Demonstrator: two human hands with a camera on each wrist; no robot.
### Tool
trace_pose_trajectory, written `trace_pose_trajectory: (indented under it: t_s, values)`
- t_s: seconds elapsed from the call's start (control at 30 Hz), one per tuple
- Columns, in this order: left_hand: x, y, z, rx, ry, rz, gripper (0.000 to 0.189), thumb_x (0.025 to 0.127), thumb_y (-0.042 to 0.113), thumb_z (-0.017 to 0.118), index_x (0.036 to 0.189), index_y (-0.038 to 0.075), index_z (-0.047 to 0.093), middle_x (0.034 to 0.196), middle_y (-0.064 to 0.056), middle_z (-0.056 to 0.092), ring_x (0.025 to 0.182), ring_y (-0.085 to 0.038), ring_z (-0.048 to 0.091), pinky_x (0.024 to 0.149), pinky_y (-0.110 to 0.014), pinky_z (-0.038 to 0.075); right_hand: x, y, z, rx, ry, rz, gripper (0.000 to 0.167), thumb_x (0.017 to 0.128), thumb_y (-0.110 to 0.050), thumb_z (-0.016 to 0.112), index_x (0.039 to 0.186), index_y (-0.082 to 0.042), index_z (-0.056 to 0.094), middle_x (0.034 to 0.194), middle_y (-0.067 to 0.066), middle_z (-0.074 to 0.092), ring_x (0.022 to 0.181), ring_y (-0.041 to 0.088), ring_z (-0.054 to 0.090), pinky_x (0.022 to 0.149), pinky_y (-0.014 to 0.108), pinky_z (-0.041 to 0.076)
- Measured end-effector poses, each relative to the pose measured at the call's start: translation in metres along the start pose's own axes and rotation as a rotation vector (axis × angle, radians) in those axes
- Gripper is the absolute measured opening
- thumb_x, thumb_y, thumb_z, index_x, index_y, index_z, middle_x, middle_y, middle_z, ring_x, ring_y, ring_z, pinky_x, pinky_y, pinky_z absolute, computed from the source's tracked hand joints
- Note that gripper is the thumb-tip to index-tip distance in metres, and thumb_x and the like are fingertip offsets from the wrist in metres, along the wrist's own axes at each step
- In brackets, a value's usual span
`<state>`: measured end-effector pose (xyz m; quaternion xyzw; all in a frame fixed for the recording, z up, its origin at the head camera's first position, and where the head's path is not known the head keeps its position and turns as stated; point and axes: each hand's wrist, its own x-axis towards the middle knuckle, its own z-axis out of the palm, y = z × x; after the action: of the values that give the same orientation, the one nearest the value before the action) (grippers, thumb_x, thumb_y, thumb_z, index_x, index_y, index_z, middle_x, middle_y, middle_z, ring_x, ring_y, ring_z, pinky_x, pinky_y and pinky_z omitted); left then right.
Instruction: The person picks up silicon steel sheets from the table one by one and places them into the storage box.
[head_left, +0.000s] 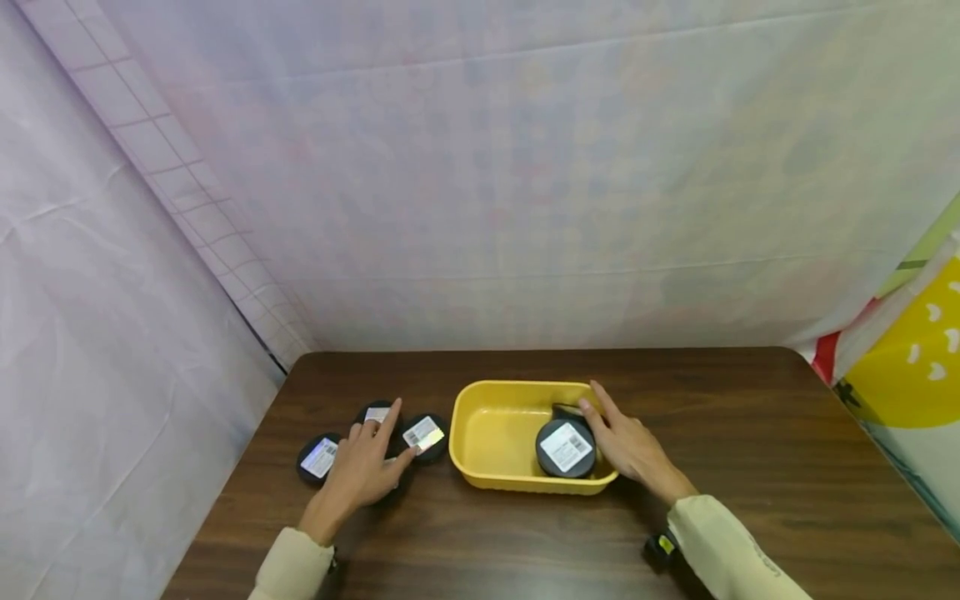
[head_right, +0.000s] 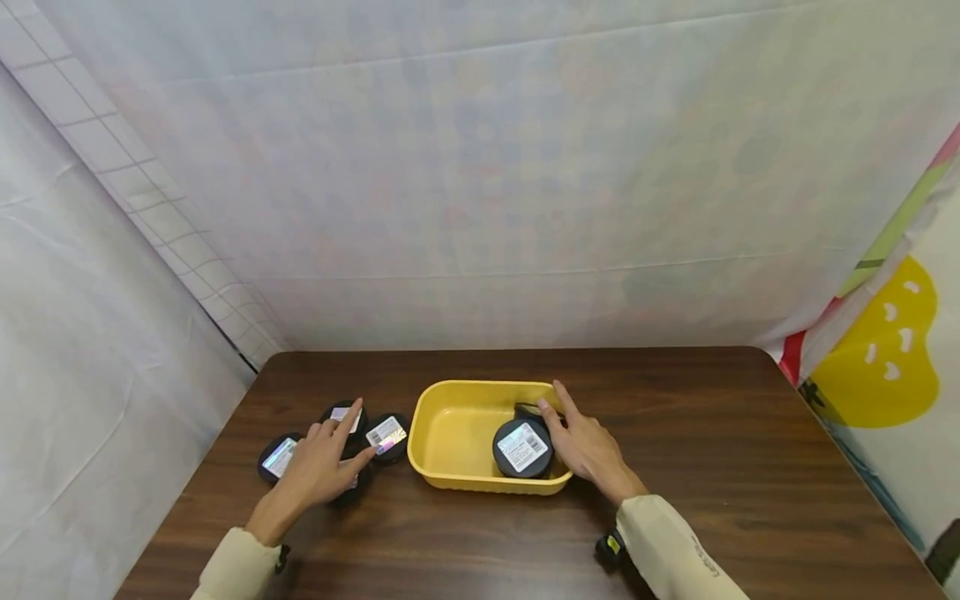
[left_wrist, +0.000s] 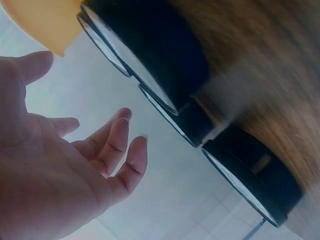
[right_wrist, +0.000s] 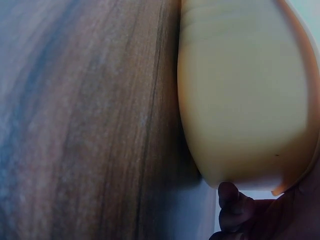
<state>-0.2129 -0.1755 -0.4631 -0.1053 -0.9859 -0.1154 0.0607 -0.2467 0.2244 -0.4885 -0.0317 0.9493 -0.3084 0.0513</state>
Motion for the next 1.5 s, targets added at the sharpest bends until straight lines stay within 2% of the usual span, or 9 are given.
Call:
trace_pose_trajectory:
  t_s: [0.23,0.33,0.57,0.9,1.13,1.37,1.5]
  values:
    - [-0.007,-0.006,0.005,0.046,0.005,-0.004,0.082,0.094,0.054,0.059,0.159,0.017,0.024,0.12,-0.021,0.058,0.098,-0.035,0.053,0.077,-0.051,0.047,-0.001,-0.002,0.0,0.005,-0.002,0.005,0.08,0.097,-0.073,0.014,0.161,-0.026,0.007,0.144,0.032,0.046,0.118,0.054,0.054,0.092,0.065,0.043]
    - [-0.008,-0.008,0.006,0.054,-0.005,-0.007,0.082,0.094,0.056,0.058,0.159,0.018,0.025,0.122,-0.022,0.059,0.099,-0.036,0.053,0.079,-0.053,0.047,-0.002,-0.002,-0.001,0.004,0.0,0.007,0.08,0.097,-0.073,0.014,0.161,-0.025,0.008,0.144,0.032,0.045,0.119,0.055,0.053,0.092,0.065,0.043]
    - [-0.015,-0.013,0.01,0.031,-0.031,-0.021,0.088,0.09,0.065,0.058,0.159,0.021,0.025,0.127,-0.025,0.058,0.111,-0.041,0.053,0.093,-0.062,0.043,-0.002,-0.002,-0.001,-0.002,0.004,0.003,0.08,0.097,-0.072,0.014,0.161,-0.024,0.008,0.143,0.033,0.046,0.118,0.054,0.054,0.092,0.065,0.044]
    - [-0.02,-0.012,0.015,0.074,-0.111,-0.056,0.099,0.082,0.078,0.054,0.159,0.025,0.024,0.13,-0.022,0.056,0.119,-0.044,0.051,0.096,-0.064,0.041,-0.001,-0.001,-0.001,-0.002,0.008,-0.004,0.079,0.098,-0.071,0.015,0.161,-0.025,0.007,0.144,0.032,0.045,0.12,0.055,0.052,0.093,0.065,0.043]
    - [-0.023,-0.013,0.022,0.134,-0.137,-0.06,0.102,0.08,0.083,0.05,0.16,0.027,0.021,0.129,-0.021,0.057,0.12,-0.041,0.052,0.094,-0.063,0.043,-0.002,-0.001,0.0,-0.008,0.009,-0.003,0.08,0.098,-0.071,0.015,0.161,-0.024,0.008,0.144,0.032,0.045,0.119,0.055,0.053,0.092,0.065,0.043]
    - [-0.024,-0.014,0.024,0.15,-0.137,-0.046,0.103,0.079,0.085,0.049,0.16,0.027,0.02,0.128,-0.022,0.056,0.119,-0.04,0.053,0.092,-0.064,0.043,-0.002,-0.001,0.0,-0.009,0.01,0.004,0.08,0.097,-0.072,0.015,0.161,-0.025,0.008,0.145,0.031,0.044,0.121,0.055,0.051,0.093,0.065,0.042]
    - [-0.023,-0.014,0.025,0.17,-0.157,-0.042,0.105,0.079,0.085,0.049,0.16,0.026,0.019,0.126,-0.022,0.056,0.118,-0.04,0.054,0.09,-0.063,0.044,-0.002,-0.002,-0.001,-0.007,0.01,0.001,0.08,0.098,-0.072,0.015,0.161,-0.024,0.008,0.145,0.031,0.044,0.12,0.055,0.052,0.093,0.065,0.043]
